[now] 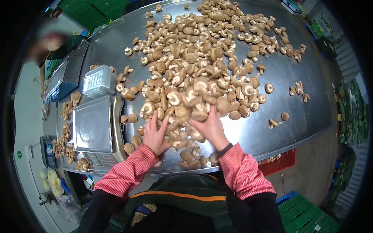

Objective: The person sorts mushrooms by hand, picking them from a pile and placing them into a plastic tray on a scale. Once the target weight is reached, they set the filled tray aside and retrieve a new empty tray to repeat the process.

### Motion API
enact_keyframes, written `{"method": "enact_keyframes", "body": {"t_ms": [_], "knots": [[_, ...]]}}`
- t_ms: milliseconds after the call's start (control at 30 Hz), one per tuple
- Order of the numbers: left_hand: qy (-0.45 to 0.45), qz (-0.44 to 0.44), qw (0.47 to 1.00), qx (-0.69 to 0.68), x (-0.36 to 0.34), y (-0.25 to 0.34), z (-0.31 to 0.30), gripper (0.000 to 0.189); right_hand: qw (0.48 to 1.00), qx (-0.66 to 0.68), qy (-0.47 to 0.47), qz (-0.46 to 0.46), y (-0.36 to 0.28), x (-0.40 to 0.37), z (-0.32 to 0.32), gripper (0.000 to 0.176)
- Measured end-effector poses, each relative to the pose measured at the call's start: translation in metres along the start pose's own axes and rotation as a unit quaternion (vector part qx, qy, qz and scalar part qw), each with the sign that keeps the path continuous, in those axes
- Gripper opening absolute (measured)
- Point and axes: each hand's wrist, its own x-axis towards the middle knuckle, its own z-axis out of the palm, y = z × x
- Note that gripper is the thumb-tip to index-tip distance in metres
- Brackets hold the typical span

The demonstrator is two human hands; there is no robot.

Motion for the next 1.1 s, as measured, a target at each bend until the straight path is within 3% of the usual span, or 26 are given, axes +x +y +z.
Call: {"method": "enact_keyframes", "body": {"t_ms": [33,67,100,133,167,200,233,300,367,433,500,533,633,767,833,900,1100], "knots": [[0.005,-0.015,1.0,-0.014,0.011,0.004,-0.004,0.111,1.0,0.016,0.012,-0.017,0.003,0.014,0.006,0.094],[-0.049,-0.04,0.998,-0.017,0.027,0.015,-0.023,0.114,0.994,0.108,0.008,0.008,-0.009,0.026,0.003,0.091],[-0.041,-0.047,0.997,-0.04,0.042,0.019,-0.03,0.114,0.979,0.2,0.003,0.033,-0.02,0.041,-0.001,0.089],[-0.033,-0.053,0.996,-0.062,0.056,0.02,-0.035,0.114,0.985,0.161,-0.027,0.061,-0.011,0.063,-0.002,0.091],[-0.026,-0.059,0.994,-0.085,0.067,0.02,-0.04,0.115,0.972,0.195,-0.047,0.121,-0.044,0.069,-0.018,0.096],[-0.023,-0.073,0.989,-0.128,0.077,0.018,-0.048,0.114,0.973,0.217,-0.039,0.067,-0.042,0.082,-0.02,0.099],[-0.019,-0.085,0.981,-0.171,0.088,0.016,-0.056,0.113,0.967,0.21,-0.059,0.131,-0.077,0.08,-0.043,0.097],[-0.001,-0.063,0.971,-0.23,0.101,0.009,-0.065,0.111,0.979,0.167,-0.029,0.112,-0.083,0.093,-0.062,0.092],[0.026,0.0,0.964,-0.264,0.101,-0.007,-0.074,0.108,0.999,-0.019,-0.004,0.047,-0.082,0.086,-0.083,0.091],[0.031,-0.002,0.969,-0.245,0.076,-0.023,-0.084,0.104,0.992,-0.118,0.021,-0.034,-0.07,0.072,-0.098,0.09],[0.018,-0.039,0.976,-0.213,0.034,-0.042,-0.086,0.103,0.982,-0.132,0.045,-0.125,-0.044,0.03,-0.104,0.088],[0.037,-0.017,0.984,-0.173,0.01,-0.058,-0.079,0.105,0.984,-0.164,0.009,-0.07,-0.034,0.004,-0.109,0.09],[-0.094,-0.053,0.991,-0.074,-0.057,-0.081,-0.074,0.111,0.96,-0.242,-0.094,0.106,-0.005,-0.071,-0.11,0.093],[-0.192,0.002,0.978,0.087,-0.091,-0.073,-0.07,0.115,0.936,-0.291,-0.176,0.088,0.008,-0.14,-0.072,0.097],[-0.219,-0.029,0.968,0.117,-0.089,-0.07,-0.06,0.118,0.934,-0.323,-0.155,0.007,-0.011,-0.149,-0.049,0.1],[-0.25,-0.051,0.955,0.153,-0.079,-0.062,-0.058,0.119,0.945,-0.292,-0.146,-0.009,-0.015,-0.149,-0.023,0.105],[-0.258,-0.049,0.956,0.129,-0.072,-0.058,-0.056,0.121,0.966,-0.188,-0.175,0.018,-0.021,-0.135,0.002,0.108]]}}
